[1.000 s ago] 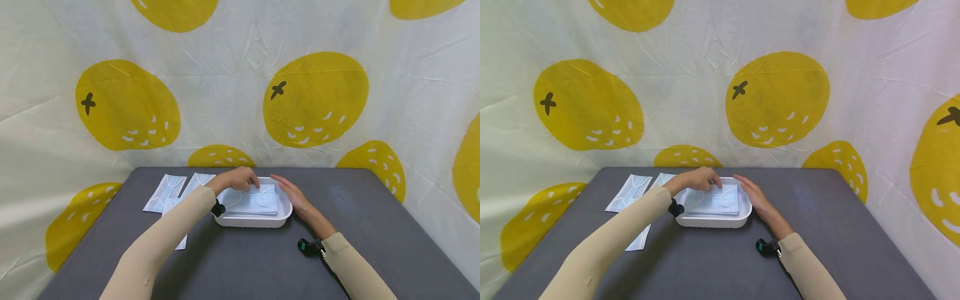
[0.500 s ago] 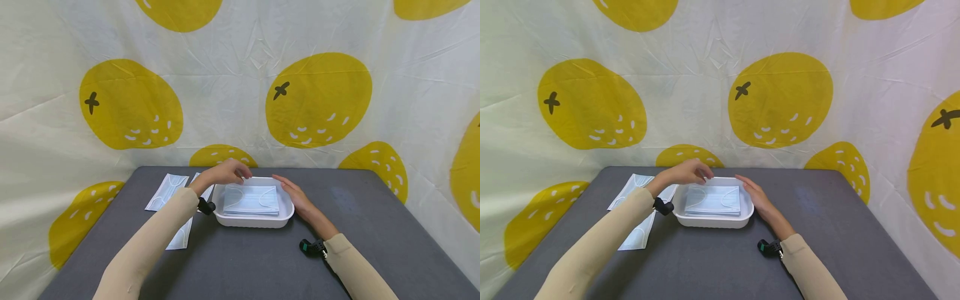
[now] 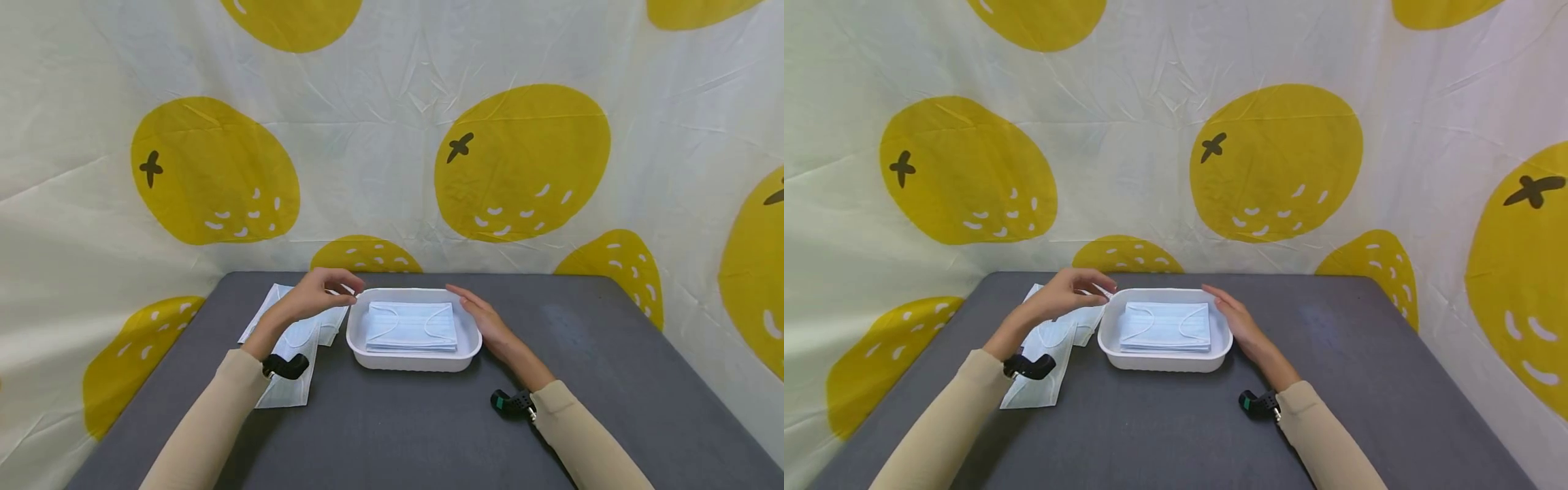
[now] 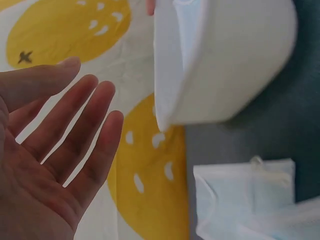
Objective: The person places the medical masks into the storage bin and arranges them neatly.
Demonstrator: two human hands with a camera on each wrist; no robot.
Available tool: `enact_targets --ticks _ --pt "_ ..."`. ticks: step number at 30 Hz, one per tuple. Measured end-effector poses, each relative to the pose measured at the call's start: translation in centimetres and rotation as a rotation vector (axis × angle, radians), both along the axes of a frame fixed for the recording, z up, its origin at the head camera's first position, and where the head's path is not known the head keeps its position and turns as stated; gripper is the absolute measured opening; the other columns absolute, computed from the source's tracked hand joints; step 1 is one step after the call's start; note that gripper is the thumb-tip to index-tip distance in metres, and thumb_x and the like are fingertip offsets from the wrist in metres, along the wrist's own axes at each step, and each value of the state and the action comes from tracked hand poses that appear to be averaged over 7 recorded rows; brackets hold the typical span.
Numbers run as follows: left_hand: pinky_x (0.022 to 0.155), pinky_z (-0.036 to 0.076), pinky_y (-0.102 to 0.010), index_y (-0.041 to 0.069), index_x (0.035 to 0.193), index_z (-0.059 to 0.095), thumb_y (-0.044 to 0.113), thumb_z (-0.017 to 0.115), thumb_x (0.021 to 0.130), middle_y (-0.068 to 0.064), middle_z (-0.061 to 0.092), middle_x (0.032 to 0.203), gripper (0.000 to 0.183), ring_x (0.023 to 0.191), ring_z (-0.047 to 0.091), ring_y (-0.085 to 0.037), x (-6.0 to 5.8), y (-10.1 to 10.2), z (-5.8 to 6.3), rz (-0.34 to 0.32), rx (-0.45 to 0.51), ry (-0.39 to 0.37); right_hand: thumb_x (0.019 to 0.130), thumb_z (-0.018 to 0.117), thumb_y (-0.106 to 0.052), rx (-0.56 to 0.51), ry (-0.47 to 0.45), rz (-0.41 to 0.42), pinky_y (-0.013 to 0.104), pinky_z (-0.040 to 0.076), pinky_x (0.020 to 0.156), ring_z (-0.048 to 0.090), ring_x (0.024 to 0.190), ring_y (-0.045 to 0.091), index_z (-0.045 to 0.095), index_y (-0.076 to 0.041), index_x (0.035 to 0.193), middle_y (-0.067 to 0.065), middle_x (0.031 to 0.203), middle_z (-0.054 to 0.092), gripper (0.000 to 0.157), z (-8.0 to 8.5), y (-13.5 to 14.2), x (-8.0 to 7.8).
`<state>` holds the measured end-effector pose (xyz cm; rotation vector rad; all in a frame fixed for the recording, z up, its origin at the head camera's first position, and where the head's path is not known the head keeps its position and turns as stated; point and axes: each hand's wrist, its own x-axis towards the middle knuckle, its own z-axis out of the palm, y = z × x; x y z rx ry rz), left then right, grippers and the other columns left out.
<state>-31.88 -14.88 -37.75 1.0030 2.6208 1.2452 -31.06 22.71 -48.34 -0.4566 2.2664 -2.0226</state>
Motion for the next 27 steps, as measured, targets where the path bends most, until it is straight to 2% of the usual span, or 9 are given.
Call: enact_targets --ticks 6,11,15,21,27 --pt "0.088 0.060 -0.032 0.010 0.123 0.073 0.015 0.075 0.095 -0.014 0.074 0.122 0.028 0.104 0.074 -0.024 1.5 -3.2 -2.0 0.085 0.110 -0.001 0.114 0.030 -0.016 0.022 0.004 -0.010 0.060 0.017 0.128 0.026 0.156 0.040 0.035 -0.006 0.161 0.020 0.168 0.030 0.048 0.2 -0.1 -0.1" --pt "0.082 0.060 -0.030 0.005 0.122 0.072 0.013 0.074 0.095 -0.022 0.073 0.120 0.028 0.097 0.074 -0.016 1.8 -5.8 -3.3 0.142 0.191 0.033 0.114 0.030 -0.019 0.011 -0.008 -0.005 0.060 0.018 0.127 0.027 0.156 0.039 0.035 -0.007 0.161 0.019 0.168 0.031 0.048 0.1 -0.1 -0.2" --pt "0.080 0.061 -0.028 0.002 0.122 0.072 0.014 0.074 0.096 -0.023 0.072 0.121 0.029 0.092 0.074 -0.014 1.5 -7.7 -3.8 0.202 0.257 0.041 0.114 0.031 -0.019 0.018 -0.011 -0.006 0.059 0.019 0.127 0.028 0.155 0.039 0.035 -0.007 0.161 0.019 0.168 0.031 0.048 0.0 0.0 -0.2" --pt "0.080 0.061 -0.021 -0.003 0.125 0.068 0.016 0.071 0.098 -0.012 0.075 0.117 0.032 0.093 0.074 -0.004 0.4 -10.8 -4.6 0.324 0.323 0.052 0.114 0.030 -0.018 0.012 0.005 -0.003 0.060 0.020 0.126 0.029 0.155 0.039 0.036 -0.007 0.160 0.020 0.167 0.031 0.048 0.1 0.1 -0.3" --pt "0.078 0.060 -0.018 -0.002 0.129 0.067 0.019 0.072 0.098 -0.024 0.070 0.124 0.037 0.091 0.068 0.004 0.1 -13.4 -6.0 0.493 0.294 0.044 0.114 0.033 -0.022 0.021 0.007 -0.010 0.056 0.022 0.126 0.030 0.154 0.037 0.037 -0.008 0.160 0.018 0.167 0.033 0.048 -0.2 0.0 -0.2"
